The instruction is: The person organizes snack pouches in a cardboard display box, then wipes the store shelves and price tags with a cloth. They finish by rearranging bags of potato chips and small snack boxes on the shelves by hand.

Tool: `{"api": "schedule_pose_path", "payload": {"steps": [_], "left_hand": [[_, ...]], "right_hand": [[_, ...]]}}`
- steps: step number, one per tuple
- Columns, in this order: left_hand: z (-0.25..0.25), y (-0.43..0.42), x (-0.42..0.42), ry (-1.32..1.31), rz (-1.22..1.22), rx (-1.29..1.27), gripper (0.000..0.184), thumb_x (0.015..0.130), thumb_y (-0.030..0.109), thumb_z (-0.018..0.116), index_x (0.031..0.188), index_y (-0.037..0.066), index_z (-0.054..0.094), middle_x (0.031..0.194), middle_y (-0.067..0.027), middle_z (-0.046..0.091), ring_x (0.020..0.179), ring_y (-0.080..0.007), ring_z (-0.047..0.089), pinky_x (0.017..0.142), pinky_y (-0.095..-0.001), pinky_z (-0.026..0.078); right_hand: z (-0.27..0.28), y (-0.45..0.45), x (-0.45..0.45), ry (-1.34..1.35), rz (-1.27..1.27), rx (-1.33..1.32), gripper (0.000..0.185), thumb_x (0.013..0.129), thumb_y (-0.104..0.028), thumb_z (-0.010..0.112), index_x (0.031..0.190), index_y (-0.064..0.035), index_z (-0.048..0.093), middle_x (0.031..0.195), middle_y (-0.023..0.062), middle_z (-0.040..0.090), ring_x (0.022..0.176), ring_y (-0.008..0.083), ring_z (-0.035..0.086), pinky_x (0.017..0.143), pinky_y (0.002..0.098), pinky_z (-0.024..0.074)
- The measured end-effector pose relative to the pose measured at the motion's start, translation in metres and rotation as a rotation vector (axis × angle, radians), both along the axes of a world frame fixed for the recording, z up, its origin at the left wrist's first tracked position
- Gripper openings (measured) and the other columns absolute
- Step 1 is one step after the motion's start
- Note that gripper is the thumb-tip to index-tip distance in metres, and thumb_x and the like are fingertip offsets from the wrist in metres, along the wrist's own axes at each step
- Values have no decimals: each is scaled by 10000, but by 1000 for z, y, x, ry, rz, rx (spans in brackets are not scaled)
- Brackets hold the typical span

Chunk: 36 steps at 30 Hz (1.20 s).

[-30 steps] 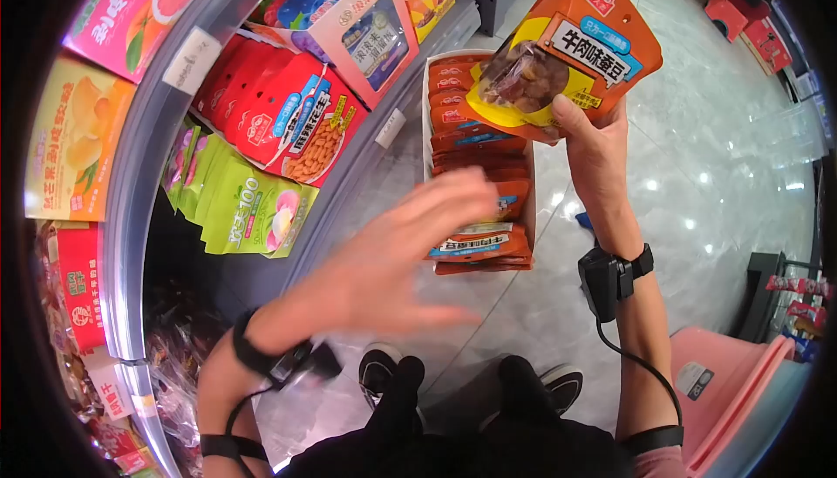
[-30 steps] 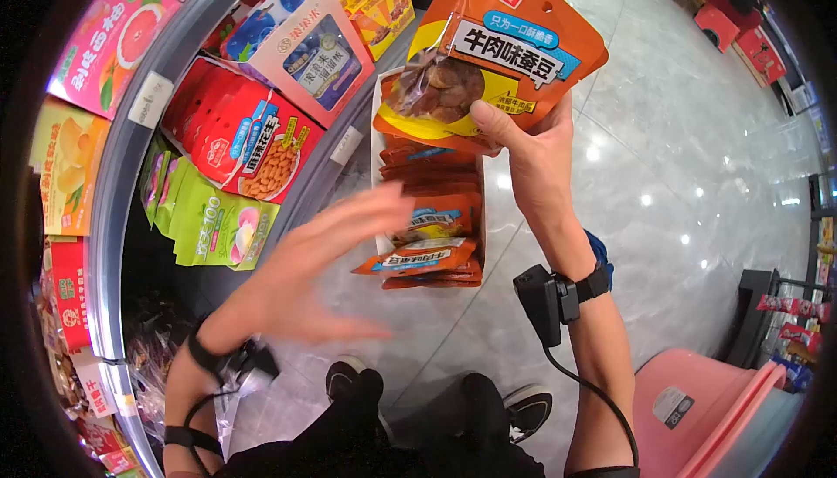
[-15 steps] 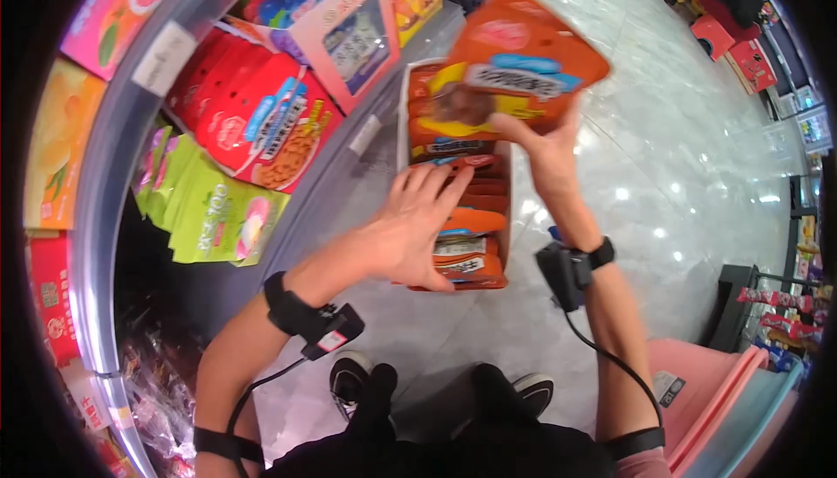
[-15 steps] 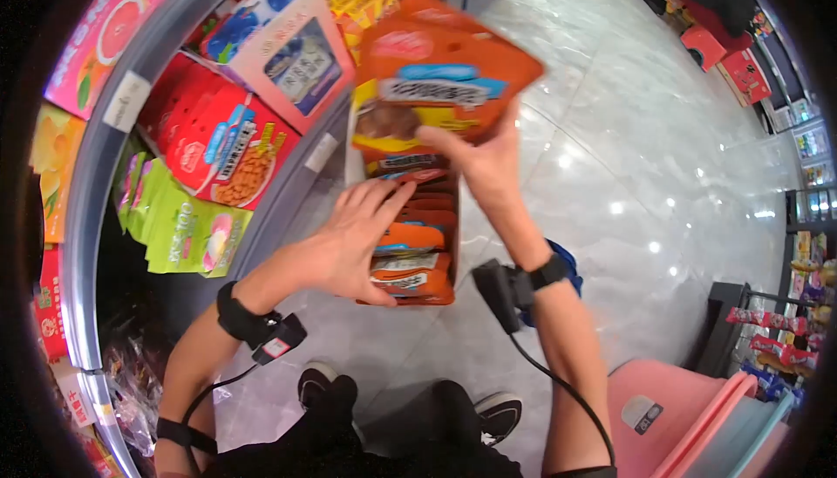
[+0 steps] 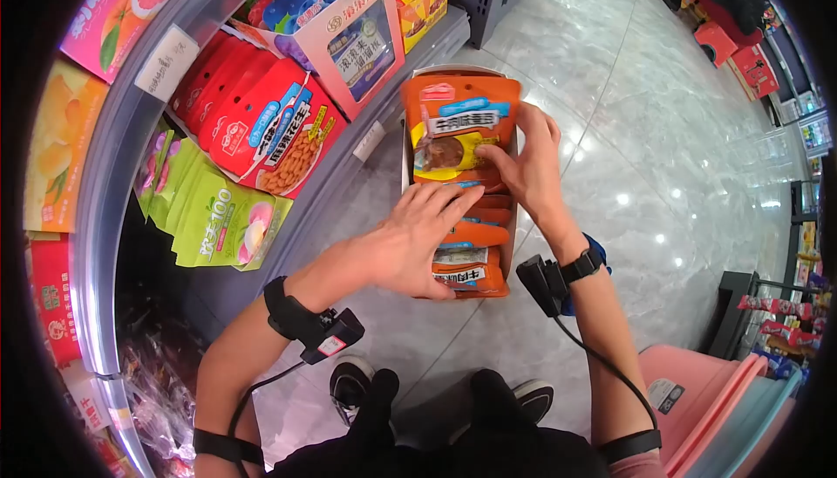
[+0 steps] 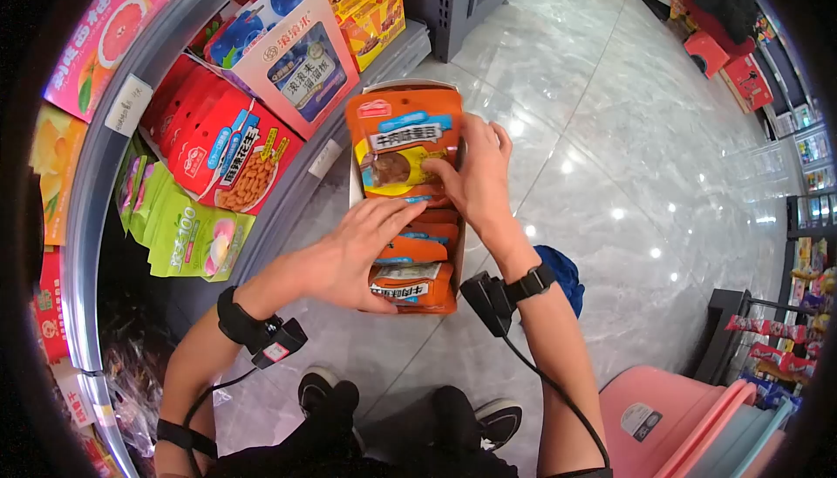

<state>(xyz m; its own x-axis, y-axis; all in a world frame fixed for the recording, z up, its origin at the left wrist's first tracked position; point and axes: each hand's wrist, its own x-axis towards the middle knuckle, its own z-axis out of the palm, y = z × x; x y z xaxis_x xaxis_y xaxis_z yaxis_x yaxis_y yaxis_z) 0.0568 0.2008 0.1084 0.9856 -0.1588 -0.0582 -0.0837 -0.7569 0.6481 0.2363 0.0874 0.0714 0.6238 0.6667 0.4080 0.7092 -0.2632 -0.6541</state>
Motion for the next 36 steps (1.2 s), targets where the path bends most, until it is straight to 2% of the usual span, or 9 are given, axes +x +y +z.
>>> {"api": "schedule_pose_path", "payload": {"steps": [5,7,9,15,19,25,28,31,36], "left_hand": [[7,11,3,-94,-2,-101,997,615,325,806,1395,31,259,1338,-224,320,1270,-394,289,1065,-460,256],[5,22,14,-305,73,55,754,769,286,703,1386,73,326,1387,-207,294,1312,-399,237,1088,-491,205],[10,23,30,-369,165,248,651,831,295,626,1390,118,345,1420,-199,266,1329,-402,211,1094,-507,177],[-40,38,67,-283,73,618,532,921,454,423,1414,271,339,1494,-156,202,1364,-412,152,1109,-532,109],[-36,35,71,-223,13,666,498,924,429,428,1389,254,386,1476,-153,257,1366,-391,171,1111,-519,123],[-10,37,42,-282,160,155,399,919,262,457,1294,136,510,1413,-164,378,1339,-315,302,1091,-478,209],[8,33,3,-367,141,53,372,835,249,623,1175,101,596,1274,-134,525,1264,-326,409,1068,-493,256],[9,16,-20,-392,123,76,388,789,242,677,1144,99,615,1221,-129,562,1236,-315,441,1057,-514,268],[-10,16,17,-451,200,466,849,572,282,813,1328,160,447,1387,-111,381,1312,-291,332,1077,-536,206]], "right_hand": [[19,-10,0,-278,37,-106,719,660,-249,778,1264,-31,455,1153,185,512,1087,356,470,986,450,310],[15,-22,-5,-233,2,-89,745,737,-300,741,1332,-17,392,1235,203,468,1127,340,475,997,440,326],[11,-36,-16,392,-64,164,694,813,-310,692,1341,-1,366,1284,188,457,1198,300,447,1008,412,333],[-16,-80,-64,712,238,17,526,983,-183,381,1446,-25,187,1490,150,228,1381,242,209,1105,324,188],[-30,-76,-69,765,269,87,555,982,-161,374,1459,-27,123,1521,117,143,1404,224,125,1118,309,134],[-30,-108,-76,971,64,426,460,882,-13,483,1338,-48,424,1370,116,428,1229,226,441,1028,358,328],[-23,-132,-87,488,151,81,441,646,12,546,1078,-65,588,1300,152,460,1212,332,434,1024,393,328],[-6,-134,-103,321,236,-4,444,653,-30,611,1094,-71,578,1320,156,434,1241,362,380,1031,422,312],[-11,-94,-103,148,-37,-45,896,593,-288,847,1273,3,341,1344,237,332,1237,388,352,1022,438,311]]}}
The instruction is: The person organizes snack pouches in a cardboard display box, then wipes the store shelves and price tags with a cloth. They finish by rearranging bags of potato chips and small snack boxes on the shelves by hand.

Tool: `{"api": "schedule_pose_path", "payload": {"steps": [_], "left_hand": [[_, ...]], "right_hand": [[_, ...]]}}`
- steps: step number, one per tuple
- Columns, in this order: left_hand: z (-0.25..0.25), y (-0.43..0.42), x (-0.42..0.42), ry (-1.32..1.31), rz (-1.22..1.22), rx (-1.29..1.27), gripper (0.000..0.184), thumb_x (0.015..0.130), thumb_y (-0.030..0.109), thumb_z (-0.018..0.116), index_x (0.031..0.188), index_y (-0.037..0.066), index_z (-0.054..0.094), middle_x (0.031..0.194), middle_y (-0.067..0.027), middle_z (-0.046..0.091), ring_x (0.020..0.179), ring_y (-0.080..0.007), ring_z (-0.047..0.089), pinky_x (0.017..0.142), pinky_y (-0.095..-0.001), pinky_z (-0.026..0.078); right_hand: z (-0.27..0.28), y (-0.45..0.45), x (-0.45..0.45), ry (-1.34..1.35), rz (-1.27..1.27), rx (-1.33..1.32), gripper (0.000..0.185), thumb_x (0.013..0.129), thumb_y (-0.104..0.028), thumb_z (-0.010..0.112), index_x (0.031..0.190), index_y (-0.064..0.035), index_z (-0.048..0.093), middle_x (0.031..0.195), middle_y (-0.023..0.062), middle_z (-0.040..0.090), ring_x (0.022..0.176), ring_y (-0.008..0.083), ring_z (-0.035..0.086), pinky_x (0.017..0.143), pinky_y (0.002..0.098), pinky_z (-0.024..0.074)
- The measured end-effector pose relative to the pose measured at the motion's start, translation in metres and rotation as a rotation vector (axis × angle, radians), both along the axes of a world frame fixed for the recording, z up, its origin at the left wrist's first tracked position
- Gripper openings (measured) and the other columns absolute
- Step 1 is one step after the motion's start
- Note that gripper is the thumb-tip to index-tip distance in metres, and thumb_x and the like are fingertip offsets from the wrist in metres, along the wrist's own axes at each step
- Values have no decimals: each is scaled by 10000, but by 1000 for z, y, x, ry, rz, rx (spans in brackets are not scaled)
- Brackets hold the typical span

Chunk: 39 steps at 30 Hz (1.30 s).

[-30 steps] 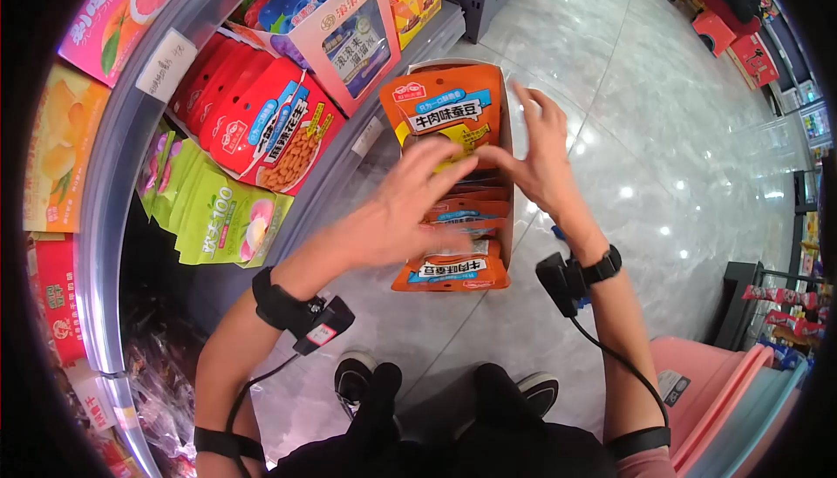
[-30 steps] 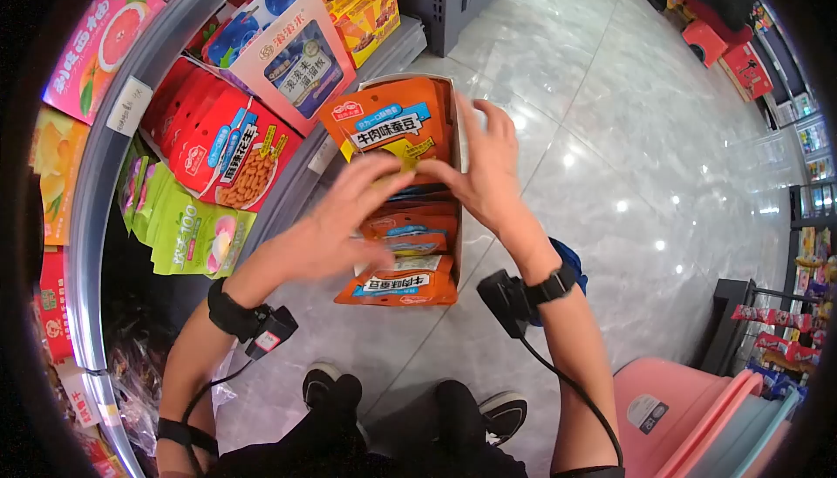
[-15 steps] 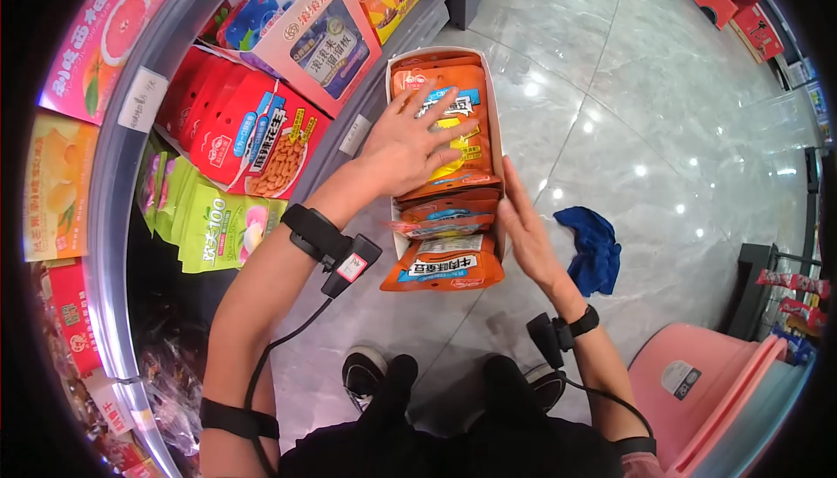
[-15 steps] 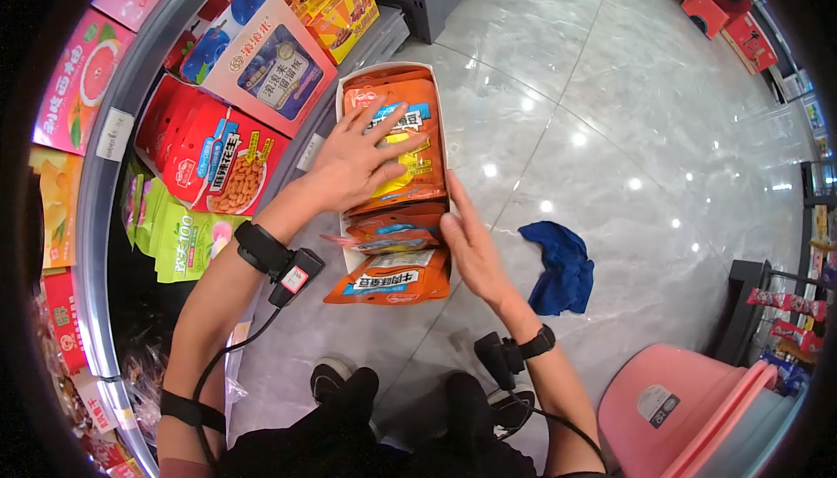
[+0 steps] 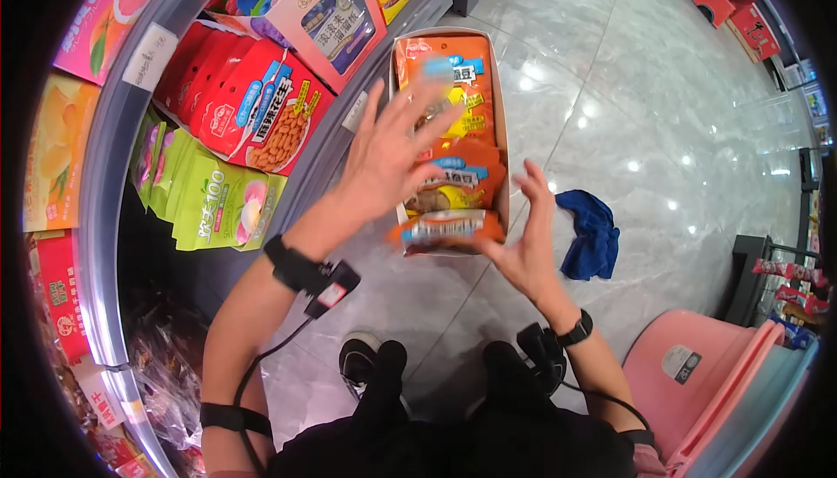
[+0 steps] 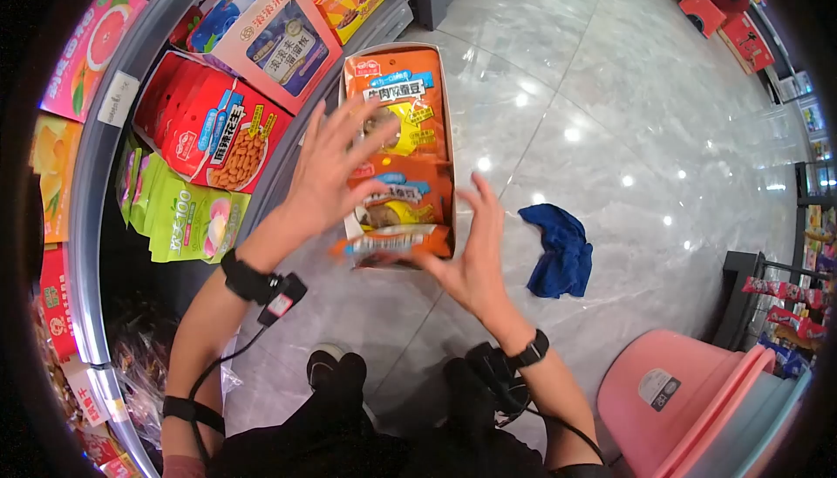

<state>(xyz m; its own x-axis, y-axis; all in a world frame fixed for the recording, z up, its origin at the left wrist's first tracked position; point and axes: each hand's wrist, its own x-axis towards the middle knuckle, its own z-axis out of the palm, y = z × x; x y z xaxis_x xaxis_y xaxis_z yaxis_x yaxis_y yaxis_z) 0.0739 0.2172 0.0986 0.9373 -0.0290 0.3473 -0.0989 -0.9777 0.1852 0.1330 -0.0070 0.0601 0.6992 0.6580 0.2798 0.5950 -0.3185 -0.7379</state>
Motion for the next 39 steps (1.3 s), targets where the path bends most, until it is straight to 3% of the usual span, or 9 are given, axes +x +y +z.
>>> {"api": "schedule_pose_path", "payload": {"steps": [5,7,11,13,18,24,27,33,39], "left_hand": [[-26,23,31,15,192,-92,820,571,298,816,1308,160,483,1426,-118,348,1327,-299,304,1084,-514,215],[-23,33,32,-7,47,-448,670,630,212,795,1245,126,543,1394,-126,397,1299,-297,355,1064,-444,286],[-12,32,-6,-226,358,-570,475,732,115,695,1181,20,572,1318,-160,485,1236,-337,434,1026,-410,363],[-7,4,-27,-266,151,-266,458,767,159,669,1175,-18,561,1344,-172,455,1290,-331,376,1064,-441,305],[-12,-46,-13,241,-22,49,936,680,392,733,1372,-55,288,1459,-197,259,1373,-342,205,1116,-500,132],[-28,-31,9,364,-5,85,1173,581,584,719,1406,-65,196,1495,-188,161,1396,-331,117,1108,-519,130],[-26,-32,17,472,17,249,1227,560,655,685,1413,-67,180,1498,-190,153,1398,-335,105,1106,-514,127],[-11,-30,3,374,-21,83,1231,568,657,688,1415,-63,161,1497,-219,121,1402,-359,66,1101,-549,82],[10,-39,-67,117,-55,-125,1103,578,552,751,1393,-11,266,1493,-230,116,1399,-361,87,1094,-572,94]], "right_hand": [[-20,47,24,723,-48,209,911,646,-172,826,1291,51,222,1264,234,410,1212,296,411,994,397,363],[-26,55,26,1010,-80,310,912,678,-153,804,1310,47,177,1234,212,440,1145,259,484,947,363,425],[-24,54,25,990,-90,298,888,695,-137,790,1311,42,177,1232,207,441,1102,250,523,916,343,460],[-28,54,25,964,-85,301,885,699,-132,788,1315,41,175,1239,204,439,1115,250,514,928,340,450],[-20,41,18,916,8,307,849,758,-132,743,1345,38,153,1295,204,405,1179,251,470,970,332,408],[-34,24,-6,715,17,296,656,954,-234,446,1441,8,79,1480,172,182,1369,238,195,1105,325,176],[-32,28,-7,833,29,376,657,953,-221,451,1443,0,74,1485,163,167,1372,232,185,1106,321,171],[-25,6,3,922,201,356,759,910,-180,545,1461,-70,37,1481,160,165,1365,236,189,1091,372,226],[-18,-12,-19,1087,-76,-54,753,868,-153,568,1449,-95,92,1393,163,301,1154,279,478,906,380,466]]}}
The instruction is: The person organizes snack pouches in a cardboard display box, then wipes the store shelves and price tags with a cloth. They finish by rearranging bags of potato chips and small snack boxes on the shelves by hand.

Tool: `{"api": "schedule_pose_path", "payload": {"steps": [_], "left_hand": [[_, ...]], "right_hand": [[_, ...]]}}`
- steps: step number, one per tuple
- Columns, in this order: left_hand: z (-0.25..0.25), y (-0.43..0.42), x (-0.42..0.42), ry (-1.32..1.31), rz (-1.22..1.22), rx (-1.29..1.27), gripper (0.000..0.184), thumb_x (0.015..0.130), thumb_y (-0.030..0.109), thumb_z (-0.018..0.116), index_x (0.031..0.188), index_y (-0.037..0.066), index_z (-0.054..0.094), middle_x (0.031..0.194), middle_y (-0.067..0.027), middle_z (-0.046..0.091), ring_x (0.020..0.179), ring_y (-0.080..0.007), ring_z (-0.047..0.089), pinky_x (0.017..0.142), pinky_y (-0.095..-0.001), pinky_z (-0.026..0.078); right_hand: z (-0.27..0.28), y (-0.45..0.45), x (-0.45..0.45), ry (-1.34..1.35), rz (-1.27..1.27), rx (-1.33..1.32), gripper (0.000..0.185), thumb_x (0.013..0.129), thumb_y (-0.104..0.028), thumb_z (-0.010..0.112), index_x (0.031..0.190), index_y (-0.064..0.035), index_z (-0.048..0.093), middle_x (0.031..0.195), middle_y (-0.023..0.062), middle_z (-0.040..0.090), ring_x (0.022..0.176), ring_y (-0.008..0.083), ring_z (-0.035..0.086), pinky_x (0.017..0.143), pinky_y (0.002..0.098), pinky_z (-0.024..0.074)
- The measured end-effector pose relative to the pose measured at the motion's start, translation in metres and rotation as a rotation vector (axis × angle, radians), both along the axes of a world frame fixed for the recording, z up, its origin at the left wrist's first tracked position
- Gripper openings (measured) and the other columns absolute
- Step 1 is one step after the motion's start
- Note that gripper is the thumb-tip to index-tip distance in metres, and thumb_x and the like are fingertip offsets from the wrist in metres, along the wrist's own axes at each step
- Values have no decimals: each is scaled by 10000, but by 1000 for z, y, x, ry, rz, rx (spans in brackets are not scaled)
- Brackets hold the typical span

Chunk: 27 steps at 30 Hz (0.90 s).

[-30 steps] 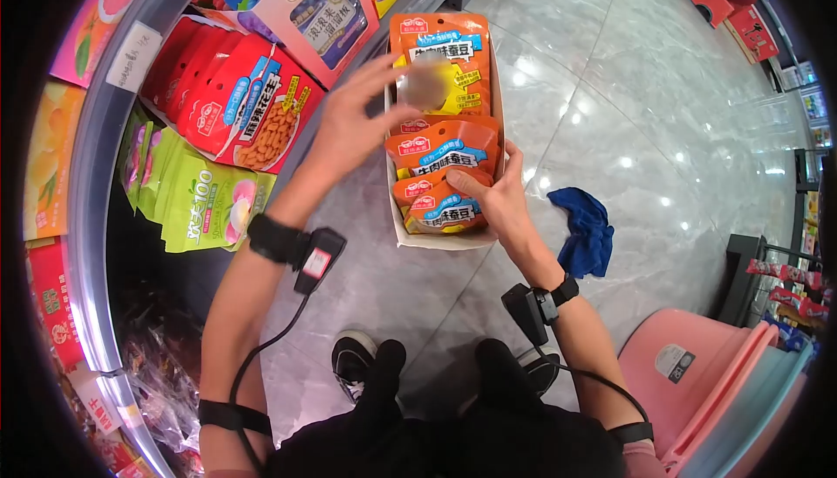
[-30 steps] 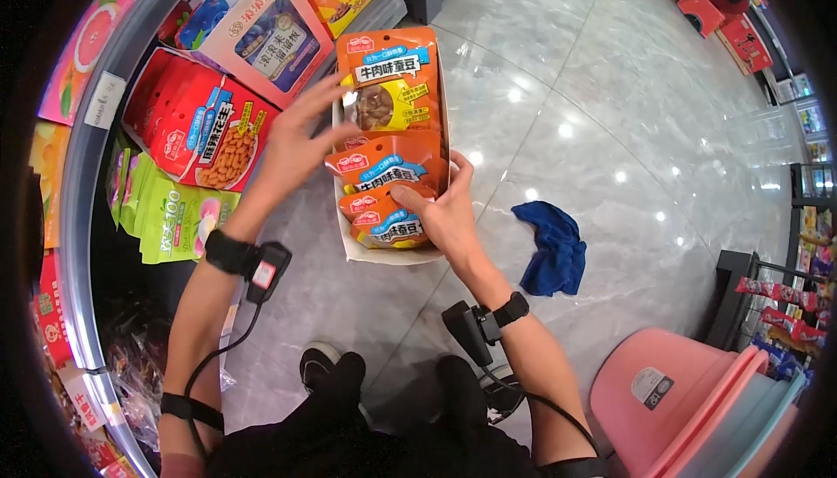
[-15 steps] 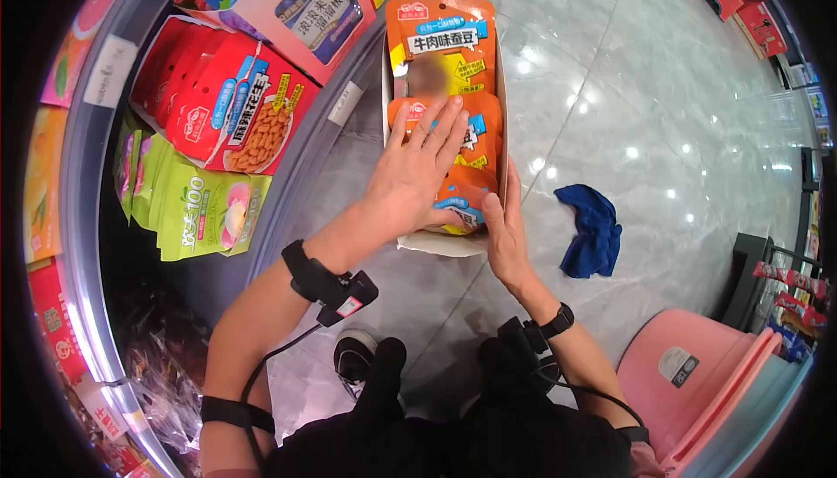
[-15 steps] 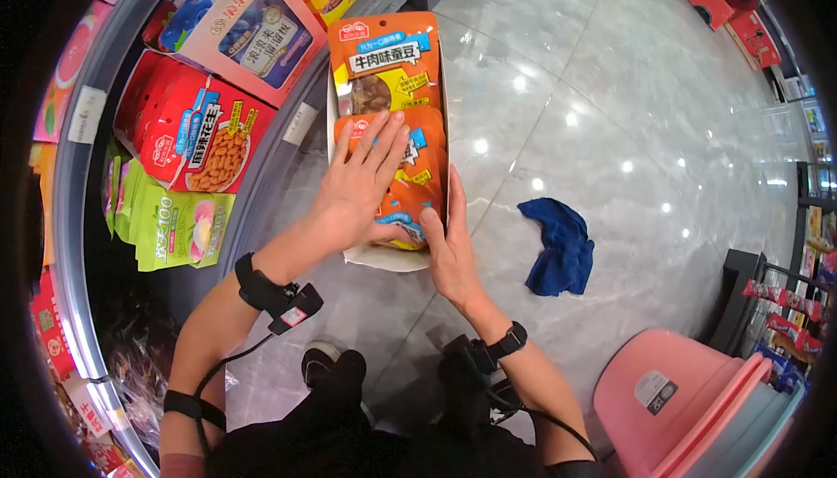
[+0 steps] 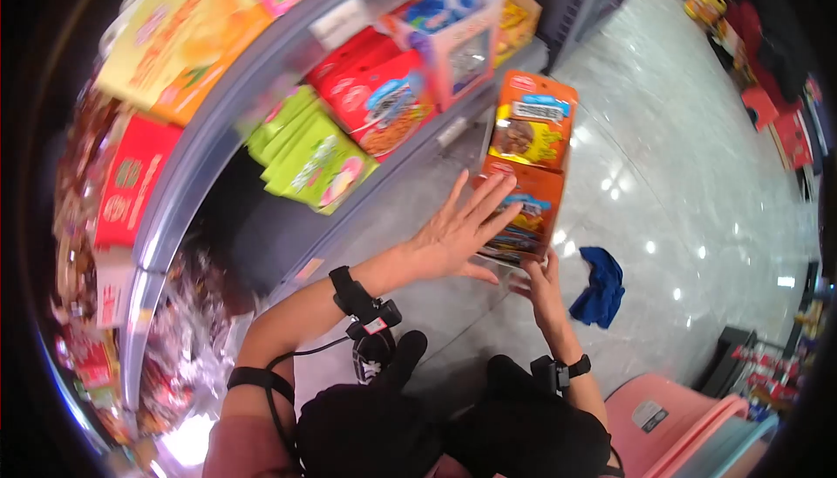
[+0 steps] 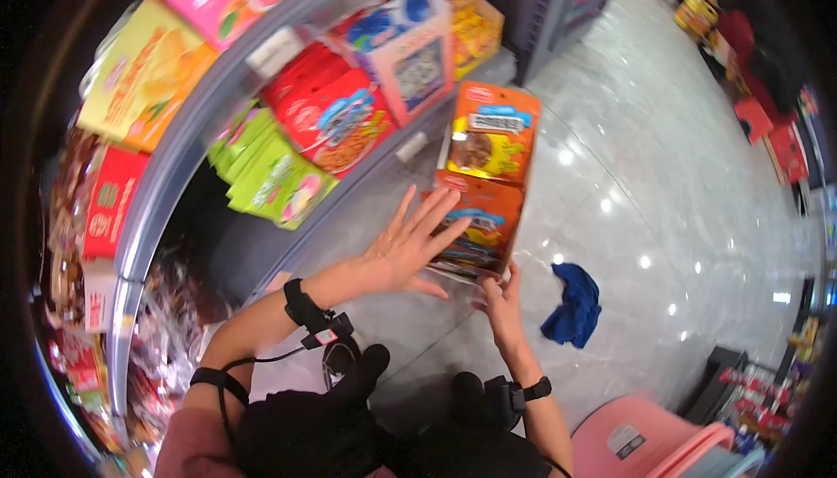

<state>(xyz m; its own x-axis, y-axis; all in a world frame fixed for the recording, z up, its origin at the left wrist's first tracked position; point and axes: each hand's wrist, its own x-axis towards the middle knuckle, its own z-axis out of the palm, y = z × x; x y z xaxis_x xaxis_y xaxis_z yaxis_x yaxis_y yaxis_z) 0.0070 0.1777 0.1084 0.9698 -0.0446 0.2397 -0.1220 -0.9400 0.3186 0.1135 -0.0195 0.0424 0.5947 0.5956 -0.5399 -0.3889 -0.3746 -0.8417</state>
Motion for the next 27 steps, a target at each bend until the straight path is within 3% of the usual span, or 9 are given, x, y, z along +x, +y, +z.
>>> {"api": "schedule_pose_path", "payload": {"steps": [2,4,9,12,14,17,20,23,27], "left_hand": [[-5,-5,-28,25,112,-6,1032,620,510,751,1393,12,283,1486,-251,102,1393,-383,94,1084,-581,131],[-19,-8,-54,-60,197,-214,919,701,407,736,1413,65,267,1464,-274,128,1364,-427,149,1077,-578,171],[-61,-26,-117,-228,389,-290,628,816,236,649,1341,39,366,1448,-261,167,1308,-431,259,1033,-488,322],[-69,-36,-124,-63,387,-547,471,862,235,604,1241,2,450,1360,-253,337,1226,-374,400,975,-420,395],[-74,-31,-120,188,370,-815,387,897,241,563,1167,-26,489,1156,-239,529,1079,-328,529,898,-390,440],[-77,-32,-101,204,331,-952,415,915,281,546,1149,-55,478,983,-244,602,877,-329,617,760,-398,495],[-70,-46,-85,108,334,-1150,434,902,316,558,1130,-39,455,743,-173,622,684,-320,638,607,-402,506],[-64,-53,-68,275,437,-1379,607,895,390,562,1256,-27,307,900,-204,611,626,-243,643,515,-337,524],[-88,-54,-33,88,503,-1680,834,826,307,598,1241,-153,39,785,-199,585,589,-258,657,451,-349,576]], "right_hand": [[-10,6,4,280,-122,123,668,841,-74,522,1412,-117,179,1303,157,394,1025,256,558,799,385,536],[-12,13,13,98,-2,173,617,824,-128,573,1368,-58,291,1173,161,510,962,267,591,769,368,548],[-19,3,18,-80,295,248,616,737,57,435,1327,-80,322,1206,145,492,1045,284,549,828,400,535],[-3,-26,28,101,155,110,666,729,58,603,1342,-58,371,1262,117,501,1137,279,507,913,366,493],[0,-29,28,-52,269,69,643,751,98,497,1359,-34,332,1259,121,501,1144,274,507,911,368,479],[8,-49,44,41,356,-8,564,702,77,438,1261,-4,455,1058,68,602,927,159,580,780,270,475],[23,-65,58,-27,384,-136,525,728,58,450,1249,-8,469,1063,69,600,939,162,578,775,268,476],[-6,-90,73,3,322,-62,477,794,13,443,1268,-34,442,1057,77,598,908,173,592,735,258,491],[-7,-90,67,-63,348,-185,361,892,-80,432,1253,-57,435,903,51,618,734,140,598,605,245,482]]}}
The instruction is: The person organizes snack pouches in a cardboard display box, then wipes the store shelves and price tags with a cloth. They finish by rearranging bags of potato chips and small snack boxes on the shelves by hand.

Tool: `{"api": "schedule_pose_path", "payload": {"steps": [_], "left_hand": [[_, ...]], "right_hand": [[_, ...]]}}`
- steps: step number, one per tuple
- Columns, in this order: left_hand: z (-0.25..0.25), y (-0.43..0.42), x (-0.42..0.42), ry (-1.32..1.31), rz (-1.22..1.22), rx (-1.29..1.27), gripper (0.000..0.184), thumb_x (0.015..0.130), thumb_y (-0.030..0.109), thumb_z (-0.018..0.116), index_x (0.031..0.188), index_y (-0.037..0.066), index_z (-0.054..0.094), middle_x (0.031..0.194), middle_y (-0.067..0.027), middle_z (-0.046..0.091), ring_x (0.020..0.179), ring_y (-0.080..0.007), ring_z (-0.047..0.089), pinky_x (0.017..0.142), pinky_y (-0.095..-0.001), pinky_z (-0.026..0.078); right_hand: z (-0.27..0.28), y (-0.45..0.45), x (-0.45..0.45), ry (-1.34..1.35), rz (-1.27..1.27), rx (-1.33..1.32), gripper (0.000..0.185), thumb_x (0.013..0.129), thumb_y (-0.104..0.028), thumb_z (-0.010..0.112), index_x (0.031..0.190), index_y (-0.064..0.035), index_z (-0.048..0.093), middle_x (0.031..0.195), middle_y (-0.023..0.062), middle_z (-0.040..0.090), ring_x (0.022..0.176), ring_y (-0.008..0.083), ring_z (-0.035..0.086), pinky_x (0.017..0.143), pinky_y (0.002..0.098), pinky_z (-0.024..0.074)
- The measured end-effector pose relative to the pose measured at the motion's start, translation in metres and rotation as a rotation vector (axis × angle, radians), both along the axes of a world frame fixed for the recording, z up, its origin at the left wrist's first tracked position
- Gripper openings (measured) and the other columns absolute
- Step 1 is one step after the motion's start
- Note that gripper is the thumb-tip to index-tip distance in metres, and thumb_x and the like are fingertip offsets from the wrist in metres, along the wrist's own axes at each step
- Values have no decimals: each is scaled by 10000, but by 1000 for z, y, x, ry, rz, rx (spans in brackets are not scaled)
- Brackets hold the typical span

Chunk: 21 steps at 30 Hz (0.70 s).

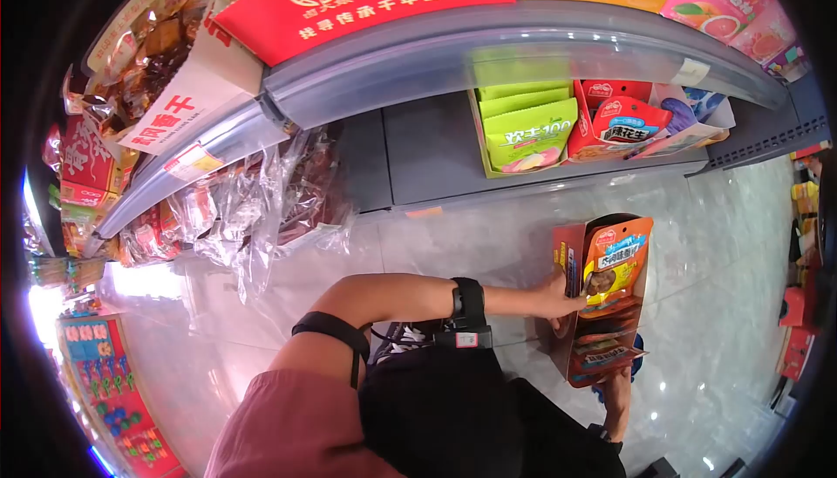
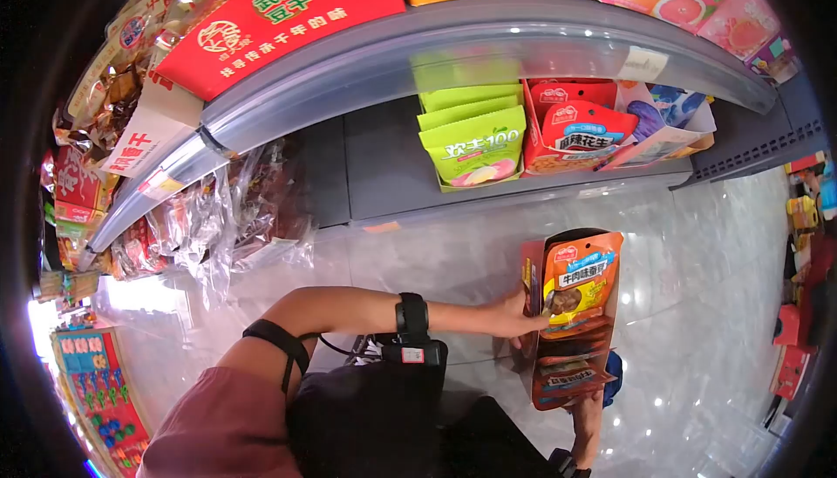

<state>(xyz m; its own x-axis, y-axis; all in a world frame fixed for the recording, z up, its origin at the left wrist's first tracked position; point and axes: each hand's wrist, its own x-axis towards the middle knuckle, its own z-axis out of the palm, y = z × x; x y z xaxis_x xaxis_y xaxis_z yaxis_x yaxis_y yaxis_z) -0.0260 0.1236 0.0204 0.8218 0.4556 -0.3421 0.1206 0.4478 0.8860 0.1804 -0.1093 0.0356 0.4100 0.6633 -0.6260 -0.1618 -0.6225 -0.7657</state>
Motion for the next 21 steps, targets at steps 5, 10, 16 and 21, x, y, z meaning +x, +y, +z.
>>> {"api": "schedule_pose_path", "payload": {"steps": [5,10,16,21], "left_hand": [[19,3,25,398,2,-188,595,866,264,519,1334,-18,283,1111,-209,545,724,-260,671,525,-347,593],[-5,-6,-18,157,-182,-308,485,917,199,437,1339,12,287,1232,-247,467,895,-372,633,658,-417,596],[88,5,-129,47,-158,-446,323,973,162,398,1221,-41,362,1159,-163,515,993,-321,621,833,-360,525],[140,0,-184,80,-61,-451,390,963,141,354,1295,-56,300,1255,-159,452,1030,-333,604,888,-354,499]], "right_hand": [[-8,9,-1,-23,-18,102,229,902,-68,431,1079,-26,570,776,22,620,600,104,562,519,235,443],[15,24,8,-110,162,120,190,911,-76,459,1018,-9,601,900,37,639,746,111,598,637,243,480],[110,113,-27,-9,589,130,425,840,48,441,1259,17,503,1042,47,637,934,110,572,826,240,455],[129,150,-48,366,825,26,544,770,112,455,1305,14,462,1093,54,624,1003,110,533,907,260,423]]}}
